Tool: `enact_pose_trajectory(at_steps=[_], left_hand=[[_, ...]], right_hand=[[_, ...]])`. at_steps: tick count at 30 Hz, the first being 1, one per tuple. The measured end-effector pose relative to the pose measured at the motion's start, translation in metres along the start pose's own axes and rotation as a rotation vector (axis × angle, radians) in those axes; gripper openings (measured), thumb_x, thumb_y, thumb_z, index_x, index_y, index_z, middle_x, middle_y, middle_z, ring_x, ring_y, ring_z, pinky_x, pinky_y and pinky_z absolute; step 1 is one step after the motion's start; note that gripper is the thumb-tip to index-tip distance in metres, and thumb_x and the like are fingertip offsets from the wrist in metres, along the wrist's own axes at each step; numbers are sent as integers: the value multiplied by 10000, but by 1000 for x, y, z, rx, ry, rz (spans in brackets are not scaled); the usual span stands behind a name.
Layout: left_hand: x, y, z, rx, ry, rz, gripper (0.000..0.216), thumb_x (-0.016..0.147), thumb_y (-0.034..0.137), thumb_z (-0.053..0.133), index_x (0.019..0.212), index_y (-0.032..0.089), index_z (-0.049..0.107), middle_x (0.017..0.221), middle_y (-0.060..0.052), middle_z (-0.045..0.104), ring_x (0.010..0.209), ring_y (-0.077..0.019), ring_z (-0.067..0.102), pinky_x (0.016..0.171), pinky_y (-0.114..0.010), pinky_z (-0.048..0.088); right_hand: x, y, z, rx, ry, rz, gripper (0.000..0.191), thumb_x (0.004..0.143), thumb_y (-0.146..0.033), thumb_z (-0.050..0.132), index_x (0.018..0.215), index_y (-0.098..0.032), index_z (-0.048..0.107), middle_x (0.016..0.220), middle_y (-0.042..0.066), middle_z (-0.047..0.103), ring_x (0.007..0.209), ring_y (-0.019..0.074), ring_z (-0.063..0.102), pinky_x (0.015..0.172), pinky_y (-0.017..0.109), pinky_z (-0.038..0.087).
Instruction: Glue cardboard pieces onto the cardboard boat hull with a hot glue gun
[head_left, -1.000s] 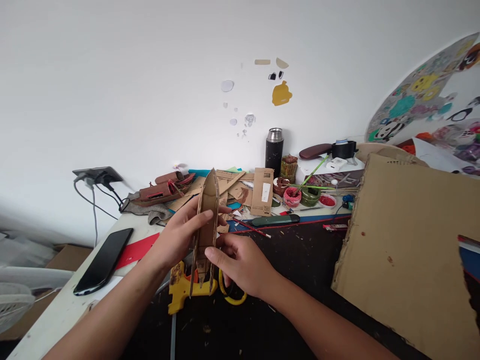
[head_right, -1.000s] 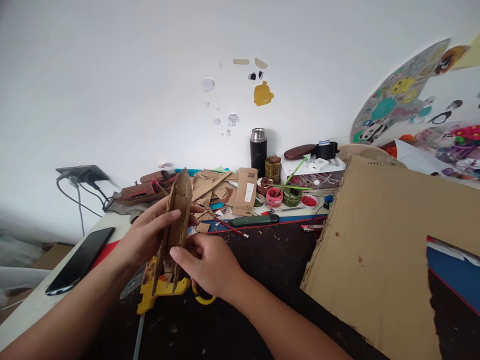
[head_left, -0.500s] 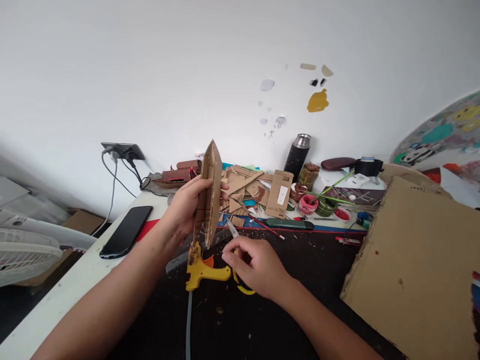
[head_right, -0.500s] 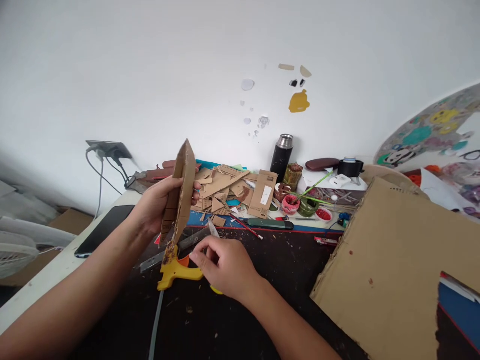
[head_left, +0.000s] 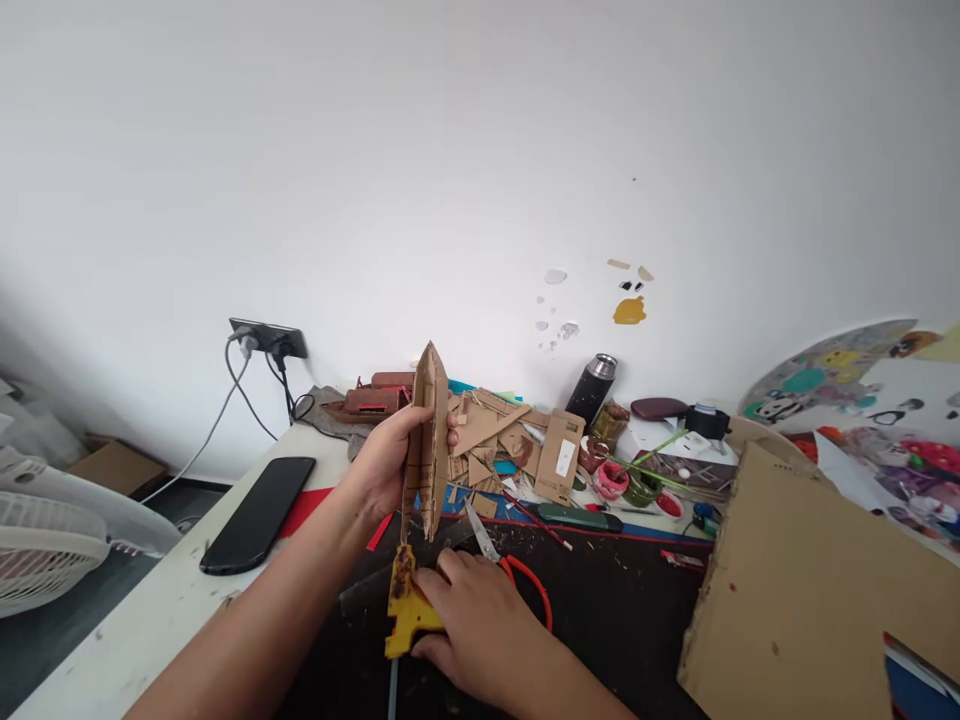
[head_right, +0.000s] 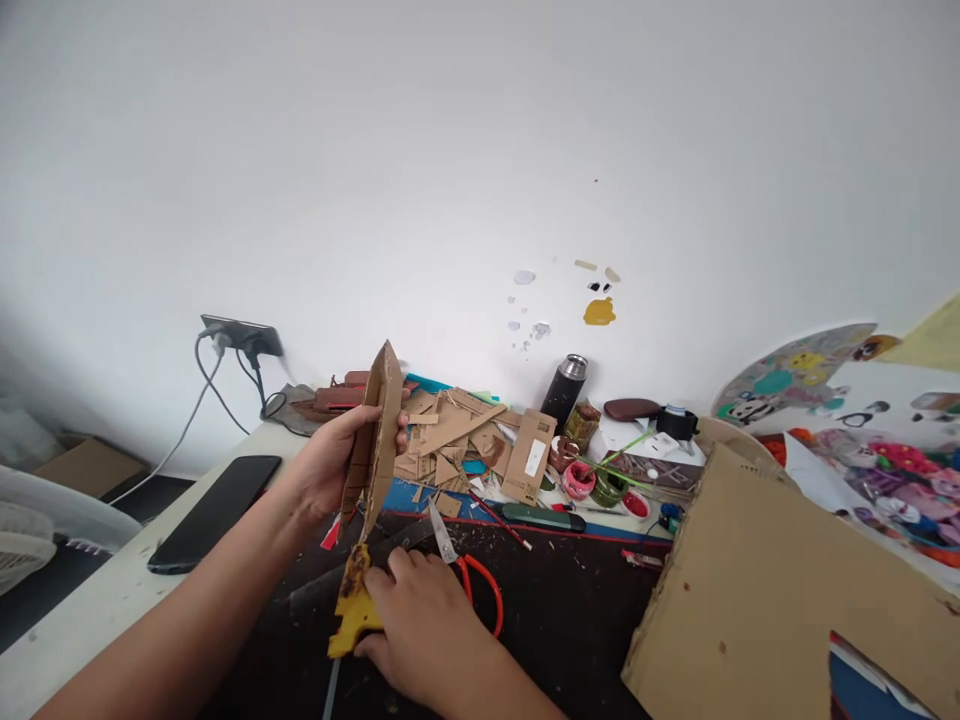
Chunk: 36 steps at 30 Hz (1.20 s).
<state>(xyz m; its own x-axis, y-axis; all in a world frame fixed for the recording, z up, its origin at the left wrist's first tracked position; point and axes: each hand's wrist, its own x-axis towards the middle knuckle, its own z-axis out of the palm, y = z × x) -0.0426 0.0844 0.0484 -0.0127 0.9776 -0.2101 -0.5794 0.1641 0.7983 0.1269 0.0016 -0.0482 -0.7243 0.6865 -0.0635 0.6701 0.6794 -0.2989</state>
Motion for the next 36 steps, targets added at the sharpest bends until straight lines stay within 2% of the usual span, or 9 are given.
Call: enact_pose_trajectory(at_steps=[6, 11, 16, 18, 20, 23, 26, 30, 36], left_hand=[[1, 1, -2, -6, -24, 10, 161, 794, 275, 724, 912, 165, 736, 742, -77, 778, 678, -232, 753, 527, -272, 540], [-2, 8, -6, -15, -31, 48, 216, 772, 282, 772, 954, 170, 736, 774, -66, 788, 679, -223, 745, 571, -282, 557], [-12, 34, -15, 5, -1, 194, 296, 775, 301, 813, 1026, 163, 740, 854, -56, 792, 724, -208, 724, 603, -274, 560], [-12, 42, -19, -3, 21, 265, 288, 771, 277, 801, 1023, 149, 747, 860, -45, 778, 721, -179, 693, 675, -274, 585], [-9, 45, -23, 4, 36, 272, 287, 791, 275, 788, 1045, 148, 752, 866, -44, 774, 730, -176, 686, 692, -273, 584], [1, 40, -27, 48, 75, 231, 283, 784, 293, 809, 1024, 156, 749, 861, -44, 771, 727, -183, 684, 670, -275, 573], [12, 29, -32, 135, 92, 213, 256, 779, 331, 832, 952, 173, 729, 870, -41, 773, 721, -186, 686, 644, -277, 556], [20, 12, -36, 278, 17, 154, 302, 805, 374, 810, 1038, 226, 686, 803, -9, 754, 691, -204, 694, 621, -285, 536], [21, -18, -31, 373, -104, -44, 393, 790, 376, 843, 1110, 239, 662, 751, -5, 749, 653, -203, 683, 618, -290, 547]], right_hand=[[3, 8, 21, 30, -42, 60, 396, 926, -448, 805, 1222, -197, 725, 1177, 124, 773, 1139, 359, 734, 984, 444, 570], [2, 8, 13, 168, -39, 89, 357, 874, -361, 753, 1202, -221, 746, 1156, 105, 804, 1058, 334, 758, 889, 393, 562], [-9, 16, -1, 784, 156, 262, 240, 848, -351, 766, 1046, -217, 784, 840, 26, 745, 719, 195, 658, 673, 289, 490], [-13, 22, -3, 1175, 225, 327, 406, 874, -551, 780, 1064, -195, 738, 723, -9, 649, 562, 150, 549, 562, 271, 456], [-15, 26, -4, 1513, 336, 366, 549, 862, -723, 766, 923, -185, 673, 621, -37, 561, 464, 114, 472, 479, 244, 393], [-16, 28, -3, 1784, 471, 386, 567, 840, -728, 816, 868, -197, 618, 617, -49, 538, 427, 85, 441, 430, 213, 345], [-16, 28, 3, 1869, 496, 397, 588, 820, -743, 833, 881, -194, 629, 548, -85, 474, 370, 71, 378, 385, 199, 315], [-18, 31, 5, 1882, 500, 382, 590, 863, -742, 797, 863, -170, 648, 496, -73, 488, 326, 72, 402, 349, 183, 271], [-9, 45, -35, 1937, 593, 345, 610, 830, -728, 817, 1004, -152, 709, 507, -64, 543, 305, 97, 447, 318, 191, 287]])
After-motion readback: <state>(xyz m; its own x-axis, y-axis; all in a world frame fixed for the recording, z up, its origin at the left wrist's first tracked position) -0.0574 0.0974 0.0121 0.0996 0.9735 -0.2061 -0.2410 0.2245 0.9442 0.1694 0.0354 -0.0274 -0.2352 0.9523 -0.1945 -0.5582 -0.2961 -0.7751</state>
